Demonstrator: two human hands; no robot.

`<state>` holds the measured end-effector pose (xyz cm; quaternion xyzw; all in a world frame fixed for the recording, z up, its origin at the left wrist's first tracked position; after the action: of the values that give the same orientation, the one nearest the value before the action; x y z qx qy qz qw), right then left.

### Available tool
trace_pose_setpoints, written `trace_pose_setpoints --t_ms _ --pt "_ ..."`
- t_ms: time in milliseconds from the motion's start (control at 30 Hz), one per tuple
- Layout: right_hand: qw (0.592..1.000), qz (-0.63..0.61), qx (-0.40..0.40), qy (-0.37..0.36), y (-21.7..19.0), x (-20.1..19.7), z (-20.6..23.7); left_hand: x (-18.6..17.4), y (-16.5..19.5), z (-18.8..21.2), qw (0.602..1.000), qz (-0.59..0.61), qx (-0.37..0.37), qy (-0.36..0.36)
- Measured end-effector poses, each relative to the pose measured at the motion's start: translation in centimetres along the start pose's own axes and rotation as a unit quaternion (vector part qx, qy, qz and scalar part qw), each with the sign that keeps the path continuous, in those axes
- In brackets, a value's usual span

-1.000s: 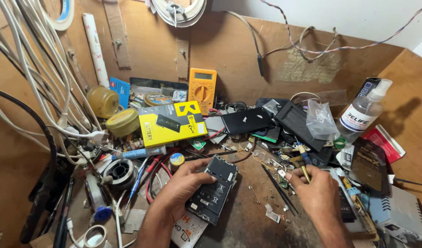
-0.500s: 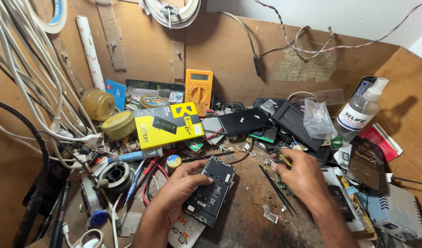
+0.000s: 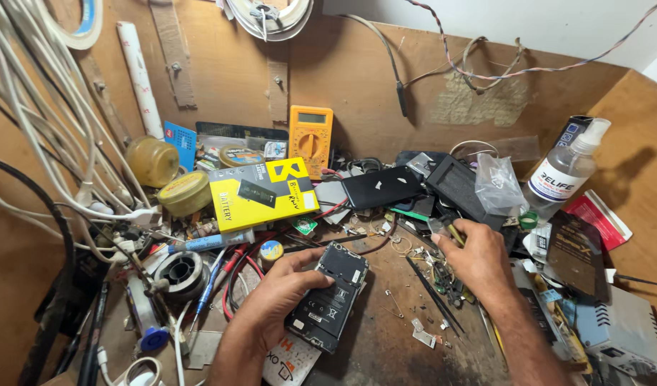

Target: The person works on a disassembled smartphone at a cluttered repair bench, using a small screwdriver to manipulate internal components and connectors. They briefly power on the device to check the screen, then use a multimeter to test the battery before continuing to adjust internal parts.

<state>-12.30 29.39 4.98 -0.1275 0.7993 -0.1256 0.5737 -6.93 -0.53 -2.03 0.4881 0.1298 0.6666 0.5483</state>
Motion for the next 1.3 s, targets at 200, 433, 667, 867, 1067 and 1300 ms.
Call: trace_pose_setpoints --t_ms 200,433,667,867,1067,1300 --pt "0.998 0.013 0.013 0.066 0.5 -1.3 0.5 0.1 0.0 0.1 1.000 0.006 -0.008 0.004" --pt "0.996 -0.067 -0.035 0.041 0.2 -0.1 1.1 -0.2 -0.1 0.1 0.999 0.002 -0.017 0.035" --pt "0.992 -0.072 -0.105 -0.012 -1.5 1.4 1.1 0.0 0.0 0.0 1.000 -0.003 -0.004 0.008" --pt "0.995 -0.034 -0.092 -0.026 -2.4 1.6 1.1 0.0 0.1 -0.1 1.000 -0.003 0.002 0.002" --pt "0.994 -0.005 -0.104 -0.035 -2.1 2.5 0.8 0.0 -0.1 0.1 1.000 -0.002 -0.004 0.010" --pt "0.996 -0.076 -0.005 -0.035 0.2 1.9 0.3 0.3 0.1 0.3 1.000 -0.007 -0.001 -0.012"
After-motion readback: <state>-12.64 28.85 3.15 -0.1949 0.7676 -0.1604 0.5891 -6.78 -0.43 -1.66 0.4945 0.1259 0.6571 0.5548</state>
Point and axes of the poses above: each hand's wrist, its own z-axis away from the middle knuckle, its own x-axis out of the palm, y = z × x, the point moved 5 cm from there along -z, towards the middle knuckle, and after that the axes turned 10 degrees about -x, right-handed, at the moved point
